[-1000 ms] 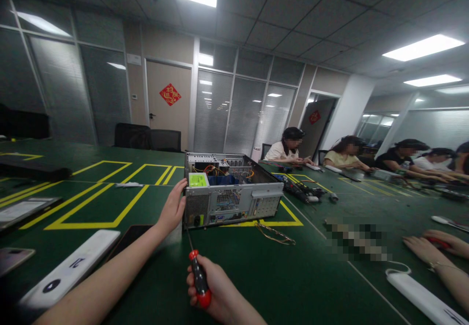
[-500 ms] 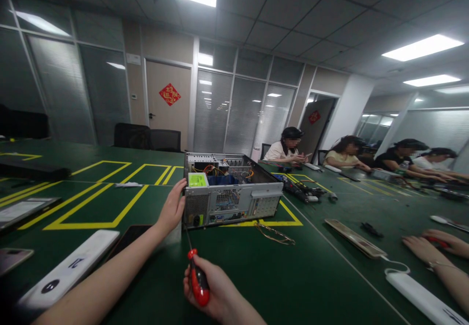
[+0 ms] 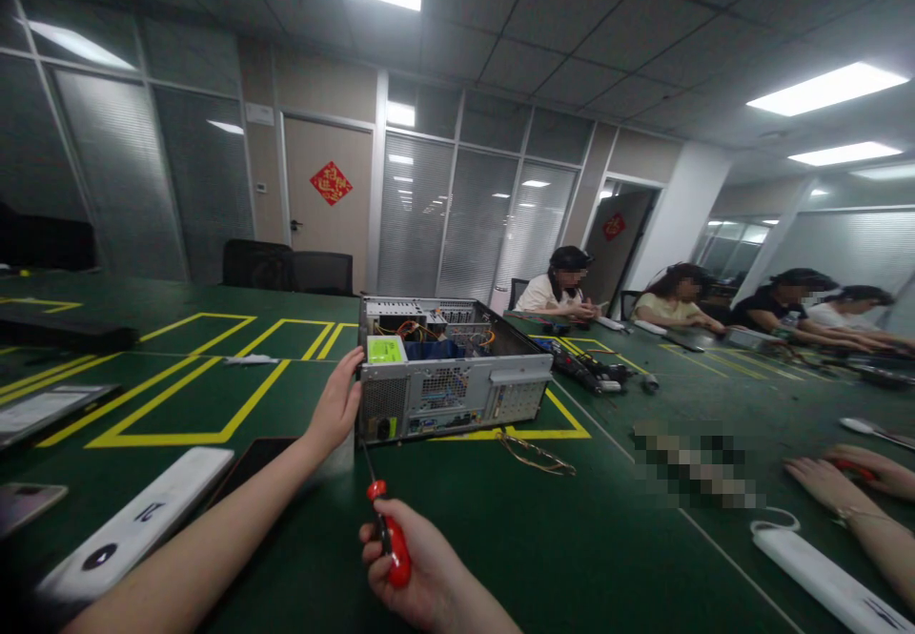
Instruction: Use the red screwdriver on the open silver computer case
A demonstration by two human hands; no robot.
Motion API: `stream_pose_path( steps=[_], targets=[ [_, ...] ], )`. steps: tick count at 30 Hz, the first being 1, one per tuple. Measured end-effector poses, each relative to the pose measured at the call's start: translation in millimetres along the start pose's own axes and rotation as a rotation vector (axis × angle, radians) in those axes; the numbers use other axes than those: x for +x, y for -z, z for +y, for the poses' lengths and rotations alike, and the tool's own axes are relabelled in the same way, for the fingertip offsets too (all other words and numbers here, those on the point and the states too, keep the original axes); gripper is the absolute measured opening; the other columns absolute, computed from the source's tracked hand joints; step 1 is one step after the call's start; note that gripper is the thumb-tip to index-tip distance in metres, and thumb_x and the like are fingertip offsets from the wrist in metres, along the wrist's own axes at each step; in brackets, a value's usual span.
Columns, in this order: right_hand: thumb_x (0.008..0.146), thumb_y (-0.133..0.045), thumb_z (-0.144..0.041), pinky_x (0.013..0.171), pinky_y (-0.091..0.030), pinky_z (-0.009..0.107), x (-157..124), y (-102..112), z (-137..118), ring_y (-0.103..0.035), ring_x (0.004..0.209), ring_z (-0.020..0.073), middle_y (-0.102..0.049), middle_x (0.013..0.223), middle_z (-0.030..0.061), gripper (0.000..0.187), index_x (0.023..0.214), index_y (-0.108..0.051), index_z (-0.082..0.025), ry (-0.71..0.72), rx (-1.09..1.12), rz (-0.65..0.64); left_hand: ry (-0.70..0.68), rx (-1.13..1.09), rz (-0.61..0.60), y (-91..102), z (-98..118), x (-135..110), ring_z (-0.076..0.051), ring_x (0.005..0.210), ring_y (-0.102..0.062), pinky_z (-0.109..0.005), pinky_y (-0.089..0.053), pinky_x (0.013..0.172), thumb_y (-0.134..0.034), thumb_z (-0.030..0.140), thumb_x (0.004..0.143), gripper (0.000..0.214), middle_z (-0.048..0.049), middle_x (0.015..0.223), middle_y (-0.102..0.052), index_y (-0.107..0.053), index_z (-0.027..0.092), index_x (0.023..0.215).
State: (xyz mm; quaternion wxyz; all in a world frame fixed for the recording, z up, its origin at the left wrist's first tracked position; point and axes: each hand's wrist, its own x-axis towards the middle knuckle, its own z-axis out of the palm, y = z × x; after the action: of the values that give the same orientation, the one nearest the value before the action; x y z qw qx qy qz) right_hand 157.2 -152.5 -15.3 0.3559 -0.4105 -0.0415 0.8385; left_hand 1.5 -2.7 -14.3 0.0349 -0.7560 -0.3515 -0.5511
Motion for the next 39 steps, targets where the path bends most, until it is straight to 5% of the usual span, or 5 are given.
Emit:
stream_pose_path(
  steps=[5, 12, 20, 28, 39],
  targets=[
    [0.089, -0.042, -0.041, 0.046, -0.048, 0.018, 0.1, -0.3, 3.5, -0.058, 0.053, 0.0098, -0.059, 0.061, 0.0032, 0.035, 0.082, -0.058, -0.011, -0.001, -0.039, 0.034, 0.003, -0.005, 0.001, -0.1, 0.0, -0.3, -0.021, 0.132, -0.033, -0.045, -0.029, 0.109, -0.03, 0.024, 0.093, 0.042, -0.0117, 0.14, -0.037, -0.031, 0.018, 0.134],
    [0.088, -0.043, -0.045, 0.032, -0.024, 0.007, 0.3, 5.1, 0.5, -0.042, 0.039, 0.0029, -0.05, 0.054, -0.0008, 0.037, 0.078, -0.055, -0.012, -0.044, -0.006, -0.042, 0.014, -0.011, -0.009, 0.8, 1.7, -0.5, -0.022, 0.132, -0.032, -0.046, -0.029, 0.109, -0.029, 0.024, 0.093, 0.042, -0.012, 0.14, -0.037, -0.031, 0.019, 0.134],
    [0.087, -0.045, -0.039, 0.045, -0.045, 0.017, -1.7, 0.0, 5.3, -0.059, 0.051, 0.0107, -0.06, 0.058, 0.0032, 0.033, 0.079, -0.058, -0.011, 0.011, -0.052, 0.018, 0.014, -0.026, 0.001, 0.0, 0.5, 0.1, -0.022, 0.132, -0.034, -0.047, -0.03, 0.109, -0.029, 0.025, 0.093, 0.043, -0.0114, 0.14, -0.037, -0.031, 0.02, 0.135],
    [0.087, -0.045, -0.042, 0.033, -0.025, 0.008, 3.3, 7.2, 0.0, -0.044, 0.04, 0.0035, -0.053, 0.056, 0.0002, 0.034, 0.075, -0.055, -0.011, 0.009, -0.029, -0.033, 0.019, -0.023, 0.001, -0.4, -0.4, -0.8, -0.022, 0.132, -0.033, -0.048, -0.029, 0.109, -0.029, 0.026, 0.093, 0.042, -0.0119, 0.14, -0.036, -0.031, 0.02, 0.135],
    [0.087, -0.042, -0.044, 0.04, -0.042, 0.017, 3.2, 2.6, 5.2, -0.056, 0.047, 0.0106, -0.058, 0.057, 0.0024, 0.037, 0.08, -0.058, -0.011, 0.011, -0.067, 0.041, 0.014, -0.028, 0.0, 0.2, -0.8, -0.5, -0.022, 0.132, -0.033, -0.048, -0.029, 0.109, -0.029, 0.026, 0.093, 0.043, -0.0118, 0.14, -0.037, -0.03, 0.02, 0.135]
  ],
)
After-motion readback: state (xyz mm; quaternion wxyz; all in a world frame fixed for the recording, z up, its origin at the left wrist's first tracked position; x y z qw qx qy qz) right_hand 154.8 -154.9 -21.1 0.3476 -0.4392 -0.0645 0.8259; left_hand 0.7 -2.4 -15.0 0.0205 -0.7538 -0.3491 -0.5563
